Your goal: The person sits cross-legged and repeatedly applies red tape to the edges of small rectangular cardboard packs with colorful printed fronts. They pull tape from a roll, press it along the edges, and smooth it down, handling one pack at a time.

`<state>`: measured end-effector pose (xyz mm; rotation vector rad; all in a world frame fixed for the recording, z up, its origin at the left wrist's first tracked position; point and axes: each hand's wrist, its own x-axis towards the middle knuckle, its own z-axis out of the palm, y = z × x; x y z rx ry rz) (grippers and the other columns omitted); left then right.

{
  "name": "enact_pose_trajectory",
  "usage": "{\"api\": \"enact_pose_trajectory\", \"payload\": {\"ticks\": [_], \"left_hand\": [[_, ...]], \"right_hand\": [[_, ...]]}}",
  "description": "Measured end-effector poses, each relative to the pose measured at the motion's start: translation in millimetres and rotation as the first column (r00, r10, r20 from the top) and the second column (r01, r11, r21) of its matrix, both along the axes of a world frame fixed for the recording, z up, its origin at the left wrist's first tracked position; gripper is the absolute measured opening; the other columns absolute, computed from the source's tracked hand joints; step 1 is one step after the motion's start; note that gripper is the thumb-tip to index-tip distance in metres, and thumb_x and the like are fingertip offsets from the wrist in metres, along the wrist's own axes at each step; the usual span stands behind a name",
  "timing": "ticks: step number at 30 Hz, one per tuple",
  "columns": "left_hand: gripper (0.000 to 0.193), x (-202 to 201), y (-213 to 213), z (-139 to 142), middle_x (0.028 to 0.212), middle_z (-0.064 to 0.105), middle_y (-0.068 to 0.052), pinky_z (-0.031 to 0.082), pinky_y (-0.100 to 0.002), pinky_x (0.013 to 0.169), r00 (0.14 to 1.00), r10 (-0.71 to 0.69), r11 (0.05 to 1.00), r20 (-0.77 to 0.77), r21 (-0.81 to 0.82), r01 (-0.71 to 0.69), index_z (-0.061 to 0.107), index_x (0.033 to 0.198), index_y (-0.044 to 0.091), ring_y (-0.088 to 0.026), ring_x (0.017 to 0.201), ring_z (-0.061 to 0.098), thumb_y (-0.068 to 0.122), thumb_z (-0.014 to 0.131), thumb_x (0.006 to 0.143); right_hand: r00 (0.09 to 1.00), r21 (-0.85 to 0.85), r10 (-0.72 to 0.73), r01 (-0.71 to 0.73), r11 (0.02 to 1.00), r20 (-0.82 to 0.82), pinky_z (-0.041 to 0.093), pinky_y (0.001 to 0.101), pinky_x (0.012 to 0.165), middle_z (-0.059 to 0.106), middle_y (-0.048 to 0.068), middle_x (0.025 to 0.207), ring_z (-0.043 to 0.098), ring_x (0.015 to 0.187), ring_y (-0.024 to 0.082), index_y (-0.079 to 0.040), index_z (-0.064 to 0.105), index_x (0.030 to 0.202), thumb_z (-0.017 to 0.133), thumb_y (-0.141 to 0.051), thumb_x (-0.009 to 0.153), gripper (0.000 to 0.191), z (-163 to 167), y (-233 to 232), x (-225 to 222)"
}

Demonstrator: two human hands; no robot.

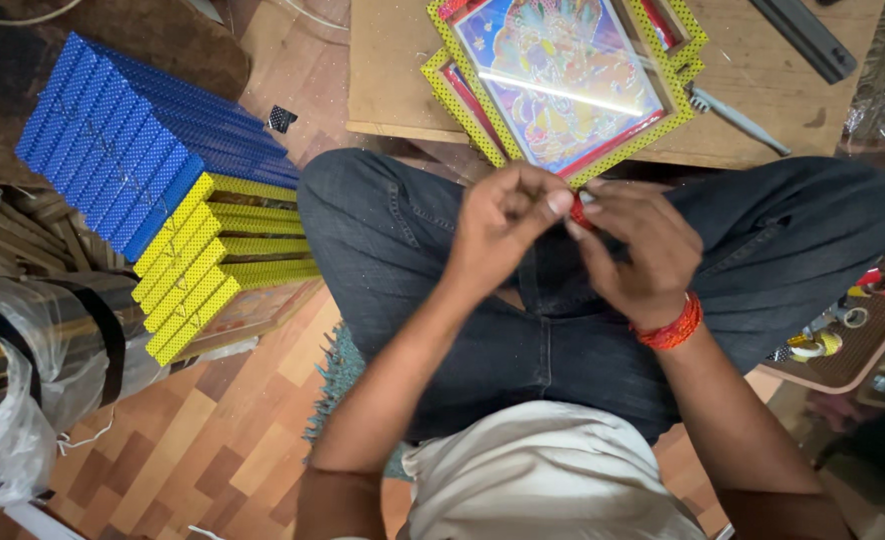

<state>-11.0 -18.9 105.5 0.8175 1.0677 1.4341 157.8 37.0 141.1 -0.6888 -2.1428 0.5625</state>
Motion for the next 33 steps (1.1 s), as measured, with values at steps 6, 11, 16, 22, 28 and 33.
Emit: {"api": "enact_pose_trajectory", "payload": {"ticks": [6, 11, 16, 22, 28, 33], "left_hand": [[0.011, -86, 57, 0, 0.096, 0.066, -0.004, 0.048, -0.028, 0.071, 0.586, 0.42, 0.907, -0.693, 0.292, -0.305, 0.07, 0.106, 0.006, -0.012, 0.077, 0.06, 0.015, 0.074, 0.101], [0.011, -122, 90, -21, 0.093, 0.066, -0.004, 0.046, -0.028, 0.06, 0.528, 0.524, 0.85, -0.669, 0.37, -0.375, 0.073, 0.096, 0.004, -0.011, 0.064, 0.055, 0.011, 0.08, 0.092], [0.011, -127, 96, -44, 0.085, 0.072, 0.0, 0.045, -0.028, 0.057, 0.544, 0.513, 0.854, -0.664, 0.335, -0.398, 0.076, 0.098, 0.005, -0.009, 0.061, 0.057, 0.011, 0.082, 0.091], [0.017, -132, 99, -53, 0.065, 0.061, -0.006, 0.037, -0.033, 0.051, 0.454, 0.54, 0.83, -0.709, 0.361, -0.425, 0.077, 0.095, 0.002, -0.014, 0.053, 0.047, 0.015, 0.085, 0.087], [0.029, -132, 98, -52, 0.055, 0.053, -0.007, 0.037, -0.036, 0.05, 0.416, 0.519, 0.834, -0.747, 0.335, -0.438, 0.067, 0.08, 0.001, -0.017, 0.048, 0.049, 0.021, 0.087, 0.088], [0.041, -122, 92, -49, 0.073, 0.059, -0.015, 0.045, -0.041, 0.057, 0.368, 0.575, 0.807, -0.73, 0.433, -0.402, 0.062, 0.095, -0.003, -0.029, 0.06, 0.057, 0.026, 0.086, 0.077]], "right_hand": [[0.973, -0.072, -0.069, 0.087, 0.994, 0.22, 0.052, 0.0378, 0.073, 0.068, 0.008, 0.091, 0.067, 0.081, 0.027, -0.004, 0.072, 0.102, 0.081, -0.004, 0.091, 0.014, 11, -10, -5], [0.958, 0.027, -0.072, 0.067, 0.997, 0.276, 0.051, 0.0441, 0.096, 0.068, 0.01, 0.098, 0.066, 0.1, 0.03, -0.006, 0.074, 0.105, 0.082, -0.007, 0.088, 0.019, 10, -4, -11], [0.941, 0.023, -0.042, 0.037, 0.999, 0.336, 0.045, 0.0514, 0.112, 0.062, 0.007, 0.09, 0.064, 0.108, 0.029, -0.009, 0.078, 0.112, 0.083, -0.01, 0.088, 0.024, 6, 0, -15], [0.925, 0.033, -0.043, 0.033, 0.999, 0.378, 0.041, 0.0535, 0.116, 0.063, 0.007, 0.091, 0.062, 0.11, 0.028, -0.01, 0.079, 0.116, 0.083, -0.012, 0.09, 0.027, 3, -1, -18], [0.918, 0.034, -0.049, 0.039, 0.999, 0.395, 0.037, 0.054, 0.12, 0.062, 0.005, 0.091, 0.062, 0.11, 0.027, -0.011, 0.079, 0.115, 0.082, -0.012, 0.091, 0.024, 2, -4, -17], [0.918, 0.047, -0.062, 0.047, 0.998, 0.393, 0.034, 0.0536, 0.123, 0.063, 0.005, 0.093, 0.062, 0.109, 0.027, -0.011, 0.079, 0.113, 0.082, -0.012, 0.091, 0.022, -1, -5, -16]]}}
